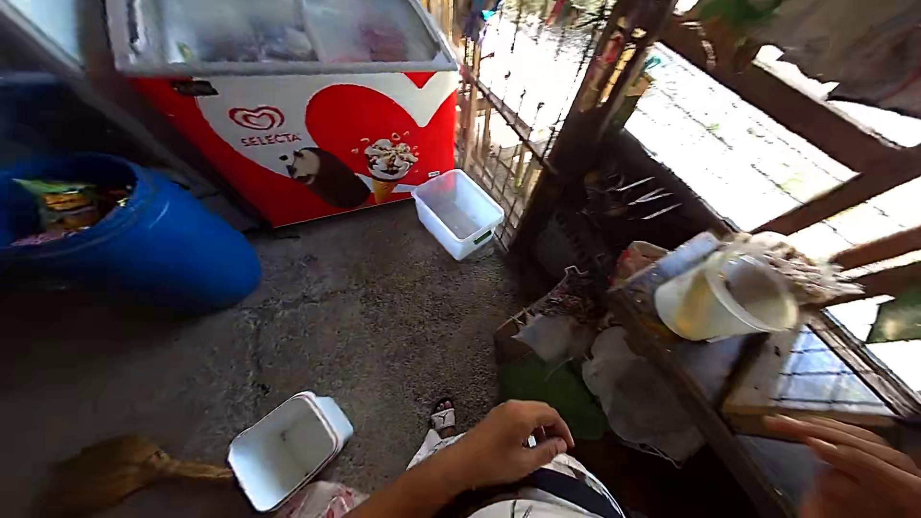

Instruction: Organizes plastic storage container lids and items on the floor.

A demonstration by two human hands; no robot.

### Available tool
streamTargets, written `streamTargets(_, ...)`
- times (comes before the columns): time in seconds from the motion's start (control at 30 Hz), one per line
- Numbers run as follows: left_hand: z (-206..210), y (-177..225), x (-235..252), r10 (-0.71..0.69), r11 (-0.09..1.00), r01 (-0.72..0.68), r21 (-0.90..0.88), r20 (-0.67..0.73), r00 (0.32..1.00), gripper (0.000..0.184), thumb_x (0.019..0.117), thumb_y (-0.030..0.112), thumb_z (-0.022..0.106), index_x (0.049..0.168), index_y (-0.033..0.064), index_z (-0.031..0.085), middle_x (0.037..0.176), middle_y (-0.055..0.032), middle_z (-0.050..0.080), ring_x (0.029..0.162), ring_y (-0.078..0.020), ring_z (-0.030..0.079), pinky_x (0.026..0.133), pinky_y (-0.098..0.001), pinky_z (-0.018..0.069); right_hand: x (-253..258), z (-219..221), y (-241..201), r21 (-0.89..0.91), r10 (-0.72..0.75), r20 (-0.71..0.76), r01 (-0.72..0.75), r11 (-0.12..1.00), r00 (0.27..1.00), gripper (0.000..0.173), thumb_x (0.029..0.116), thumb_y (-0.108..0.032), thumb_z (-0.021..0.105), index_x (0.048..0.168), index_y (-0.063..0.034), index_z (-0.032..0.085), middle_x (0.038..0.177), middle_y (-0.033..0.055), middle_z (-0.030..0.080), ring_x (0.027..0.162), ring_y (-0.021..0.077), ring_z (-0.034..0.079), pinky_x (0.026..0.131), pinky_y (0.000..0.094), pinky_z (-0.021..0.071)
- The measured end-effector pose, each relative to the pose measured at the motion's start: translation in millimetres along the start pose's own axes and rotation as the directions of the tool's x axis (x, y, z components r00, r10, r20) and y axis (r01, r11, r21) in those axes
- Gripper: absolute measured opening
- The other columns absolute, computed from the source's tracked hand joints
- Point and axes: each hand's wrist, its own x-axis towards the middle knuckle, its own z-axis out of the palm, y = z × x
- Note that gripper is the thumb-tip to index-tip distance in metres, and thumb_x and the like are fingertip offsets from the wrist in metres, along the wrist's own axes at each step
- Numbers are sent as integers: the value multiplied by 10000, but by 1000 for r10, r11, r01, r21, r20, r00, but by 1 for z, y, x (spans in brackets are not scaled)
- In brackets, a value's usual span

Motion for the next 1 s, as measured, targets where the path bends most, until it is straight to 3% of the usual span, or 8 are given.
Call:
streamTargets(0.17,-69,0,-43,-189,978,201,56,-163,968,231,1023,154,583,1121,-23,694,1001,-179,686,842,-240,681,745,-370,575,27,111,15,103,-36,306,4,995,951,186,1076,-306,510,1176,-213,637,1152,-82,715,1132,58,653,991,257,517)
streamTargets(0.37,-103,-26,-93,-394,919,371,-130,-313,864,257,1020,157,594,1167,-39,670,1094,-201,680,912,-258,687,801,-381,574,69,226,47,154,-109,610,18,988,785,295,1063,-379,505,1221,-190,666,1101,-18,735,1055,79,656,979,289,498)
streamTargets(0.47,-120,-40,-106,-502,865,464,-193,-368,783,280,1023,178,595,1196,-33,661,1148,-199,678,960,-271,691,860,-409,572,93,277,63,134,-101,800,-13,991,592,356,1027,-359,547,1261,-126,680,1150,38,740,1067,198,697,945,479,543)
streamTargets(0.53,-137,-48,-109,-553,832,507,-223,-392,735,290,1023,179,598,1217,-29,656,1170,-201,670,979,-284,687,883,-423,567,113,311,75,93,-63,927,-63,994,370,395,994,-314,597,1310,-86,662,1219,104,716,1116,306,688,958,599,522)
streamTargets(0.63,-163,-59,-104,-589,803,542,-250,-472,656,293,1020,195,604,1225,-8,658,1176,-191,668,977,-279,686,887,-425,566,149,362,92,-59,55,998,-124,990,-34,465,994,-267,651,1409,-66,590,1364,187,629,1252,388,606,1075,639,435)
streamTargets(0.7,-188,-60,-94,-615,773,576,-267,-539,576,296,1017,194,608,1235,2,661,1198,-187,667,1010,-283,683,917,-429,559,172,397,106,-113,98,980,-79,991,-174,490,1002,-280,647,1433,-63,565,1385,205,608,1275,395,588,1095,624,421)
streamTargets(0.83,-230,-57,-77,-622,742,607,-284,-629,466,315,1017,214,609,1258,18,660,1224,-181,666,1098,-298,661,982,-449,526,215,454,132,-91,92,965,17,996,-247,488,1016,-300,623,1443,-72,557,1364,211,613,1255,405,590,1082,612,429)
streamTargets(1.0,-245,-67,-87,-607,722,587,-367,-742,283,316,992,201,633,1248,19,674,1212,-164,681,1075,-263,682,970,-430,551,261,526,132,-46,96,939,156,987,-330,498,1020,-331,620,1446,-82,557,1430,207,576,1350,403,523,1133,626,369)
